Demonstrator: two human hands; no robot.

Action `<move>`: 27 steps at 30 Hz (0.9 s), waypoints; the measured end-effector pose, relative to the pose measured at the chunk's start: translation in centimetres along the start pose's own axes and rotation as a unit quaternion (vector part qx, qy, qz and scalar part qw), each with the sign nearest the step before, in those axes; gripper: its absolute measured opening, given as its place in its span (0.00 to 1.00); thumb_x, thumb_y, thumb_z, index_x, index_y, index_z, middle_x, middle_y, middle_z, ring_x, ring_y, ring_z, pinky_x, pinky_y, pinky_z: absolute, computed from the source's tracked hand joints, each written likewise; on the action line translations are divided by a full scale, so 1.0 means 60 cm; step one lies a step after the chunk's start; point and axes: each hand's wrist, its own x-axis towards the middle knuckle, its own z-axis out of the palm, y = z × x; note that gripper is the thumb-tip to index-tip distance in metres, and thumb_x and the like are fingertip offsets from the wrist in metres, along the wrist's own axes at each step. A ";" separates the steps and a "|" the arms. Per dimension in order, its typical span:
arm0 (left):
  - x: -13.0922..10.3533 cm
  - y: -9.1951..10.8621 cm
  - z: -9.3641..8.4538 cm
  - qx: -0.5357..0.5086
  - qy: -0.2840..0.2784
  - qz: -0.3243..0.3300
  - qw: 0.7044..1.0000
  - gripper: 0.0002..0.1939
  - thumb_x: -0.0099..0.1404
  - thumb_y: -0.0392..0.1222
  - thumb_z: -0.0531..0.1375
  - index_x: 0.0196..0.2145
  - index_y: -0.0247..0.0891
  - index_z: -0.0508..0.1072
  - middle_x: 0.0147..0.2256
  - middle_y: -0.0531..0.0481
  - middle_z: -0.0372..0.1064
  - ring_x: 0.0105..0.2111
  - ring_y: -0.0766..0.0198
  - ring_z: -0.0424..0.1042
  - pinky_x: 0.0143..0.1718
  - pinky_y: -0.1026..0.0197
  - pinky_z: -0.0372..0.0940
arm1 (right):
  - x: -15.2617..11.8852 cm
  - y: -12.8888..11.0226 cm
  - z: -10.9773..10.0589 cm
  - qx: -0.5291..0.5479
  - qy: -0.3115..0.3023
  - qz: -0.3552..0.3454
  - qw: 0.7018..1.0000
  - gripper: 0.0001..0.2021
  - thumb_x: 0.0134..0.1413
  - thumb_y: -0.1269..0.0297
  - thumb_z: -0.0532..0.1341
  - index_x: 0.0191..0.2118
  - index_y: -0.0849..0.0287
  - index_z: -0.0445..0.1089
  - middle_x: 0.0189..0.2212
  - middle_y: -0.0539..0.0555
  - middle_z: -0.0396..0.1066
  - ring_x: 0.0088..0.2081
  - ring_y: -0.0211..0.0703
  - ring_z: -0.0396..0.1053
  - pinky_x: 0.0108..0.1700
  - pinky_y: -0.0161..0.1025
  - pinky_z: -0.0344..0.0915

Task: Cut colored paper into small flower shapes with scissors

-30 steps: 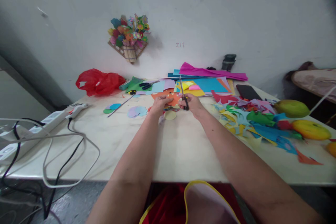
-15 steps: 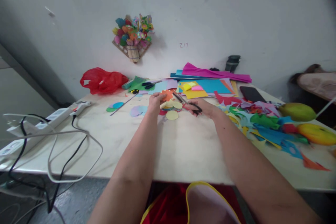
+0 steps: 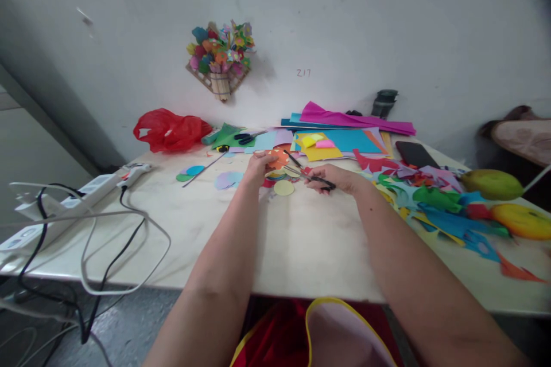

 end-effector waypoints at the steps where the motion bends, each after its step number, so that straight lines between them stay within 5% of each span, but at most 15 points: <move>1: 0.001 -0.001 0.000 0.003 -0.002 -0.003 1.000 0.11 0.39 0.37 0.67 0.20 0.35 0.69 0.19 0.53 0.66 0.20 0.69 0.67 0.24 0.65 0.63 | -0.001 -0.002 0.001 0.000 0.001 -0.001 1.000 0.12 0.43 0.59 0.68 0.32 0.62 0.72 0.17 0.47 0.65 0.16 0.30 0.57 0.18 0.30 0.54; 27: -0.010 0.003 0.014 0.042 -0.062 -0.024 0.997 0.13 0.40 0.35 0.67 0.15 0.36 0.63 0.15 0.54 0.61 0.16 0.72 0.60 0.19 0.67 0.55 | 0.005 -0.010 0.008 -0.022 0.004 0.002 1.000 0.15 0.36 0.57 0.71 0.29 0.62 0.73 0.15 0.46 0.63 0.16 0.31 0.59 0.19 0.30 0.54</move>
